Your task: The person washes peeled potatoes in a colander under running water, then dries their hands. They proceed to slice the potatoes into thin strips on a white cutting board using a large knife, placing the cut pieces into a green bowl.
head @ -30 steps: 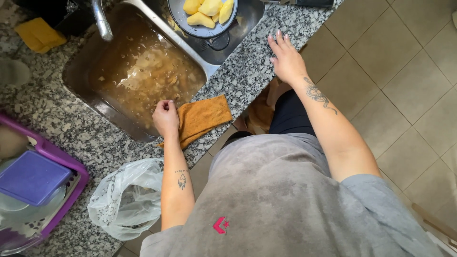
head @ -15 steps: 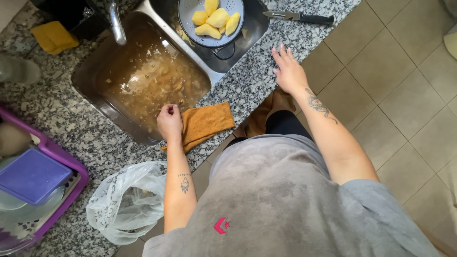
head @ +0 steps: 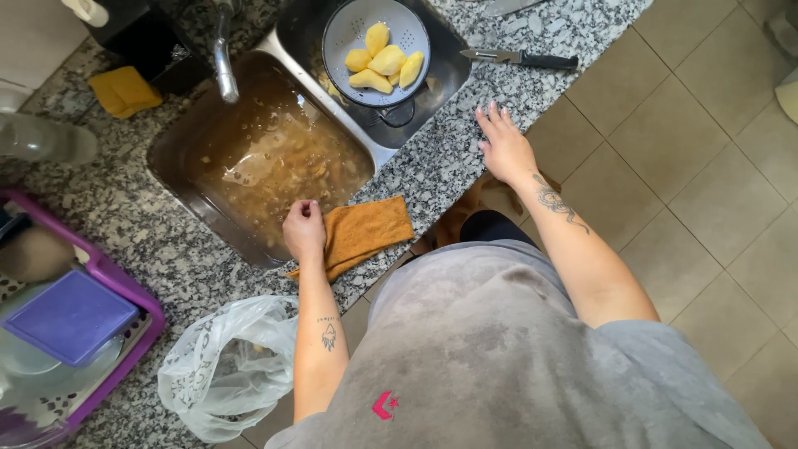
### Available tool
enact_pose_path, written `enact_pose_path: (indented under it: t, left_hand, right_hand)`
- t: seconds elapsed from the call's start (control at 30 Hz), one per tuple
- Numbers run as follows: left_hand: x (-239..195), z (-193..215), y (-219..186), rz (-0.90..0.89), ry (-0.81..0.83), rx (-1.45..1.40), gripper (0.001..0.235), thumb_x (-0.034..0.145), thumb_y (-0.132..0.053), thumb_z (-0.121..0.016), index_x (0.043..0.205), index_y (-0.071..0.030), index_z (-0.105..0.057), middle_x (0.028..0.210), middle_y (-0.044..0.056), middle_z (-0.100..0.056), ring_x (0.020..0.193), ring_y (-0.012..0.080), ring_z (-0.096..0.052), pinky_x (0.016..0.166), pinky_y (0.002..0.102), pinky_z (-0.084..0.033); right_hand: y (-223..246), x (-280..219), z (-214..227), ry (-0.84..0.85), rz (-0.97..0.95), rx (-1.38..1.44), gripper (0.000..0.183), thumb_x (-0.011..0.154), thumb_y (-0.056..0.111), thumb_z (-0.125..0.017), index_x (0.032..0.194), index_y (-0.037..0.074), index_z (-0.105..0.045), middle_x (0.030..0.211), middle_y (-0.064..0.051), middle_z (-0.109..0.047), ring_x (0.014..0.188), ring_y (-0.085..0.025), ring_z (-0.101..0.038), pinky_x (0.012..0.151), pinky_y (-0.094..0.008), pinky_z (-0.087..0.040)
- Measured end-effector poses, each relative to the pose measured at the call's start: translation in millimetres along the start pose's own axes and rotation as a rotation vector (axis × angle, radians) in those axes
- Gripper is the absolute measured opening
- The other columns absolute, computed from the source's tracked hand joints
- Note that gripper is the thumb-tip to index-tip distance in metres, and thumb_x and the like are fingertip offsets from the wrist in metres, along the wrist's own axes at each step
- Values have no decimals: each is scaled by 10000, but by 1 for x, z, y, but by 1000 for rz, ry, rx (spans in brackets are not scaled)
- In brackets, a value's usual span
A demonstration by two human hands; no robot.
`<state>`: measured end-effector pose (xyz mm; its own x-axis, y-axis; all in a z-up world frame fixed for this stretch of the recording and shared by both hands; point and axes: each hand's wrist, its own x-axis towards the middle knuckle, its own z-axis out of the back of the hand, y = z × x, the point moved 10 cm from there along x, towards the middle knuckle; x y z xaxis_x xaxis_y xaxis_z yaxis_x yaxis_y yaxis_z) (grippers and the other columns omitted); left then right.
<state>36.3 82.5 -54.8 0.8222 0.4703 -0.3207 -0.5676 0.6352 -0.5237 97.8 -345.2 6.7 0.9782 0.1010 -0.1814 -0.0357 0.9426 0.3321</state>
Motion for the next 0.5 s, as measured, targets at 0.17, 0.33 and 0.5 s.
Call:
enact_pose_path:
  t: [0.17,0.33,0.5]
  left_hand:
    - [-4,2,-5,21,28,-3,197,847,-384,-545,909,-253,-678,853,16,-697,915,296,-645,799,431,-509]
    - [-3,4,-5,35,17,-7,195,841,-398,-555,898,-257,-677,847,13,-697,907,293,-650,796,434,-514]
    - [0,0,-3,86,70,20,195,839,-414,-544,916,-293,-676,879,-21,-698,938,281,-645,821,426,-514]
  right_hand:
    - [0,0,2,36,-9,10,570,925,155,-512,1464,117,-330,1494,-186,-268,1345,-396,-260,1067,-461,-315]
    - [-2,1,2,8,-23,11,567,914,165,-523,1455,136,-355,1492,-171,-287,1346,-384,-274,1069,-457,-317]
    - [1,1,7,25,-35,18,580,906,178,-539,1454,148,-353,1493,-158,-294,1349,-377,-271,1073,-444,-320]
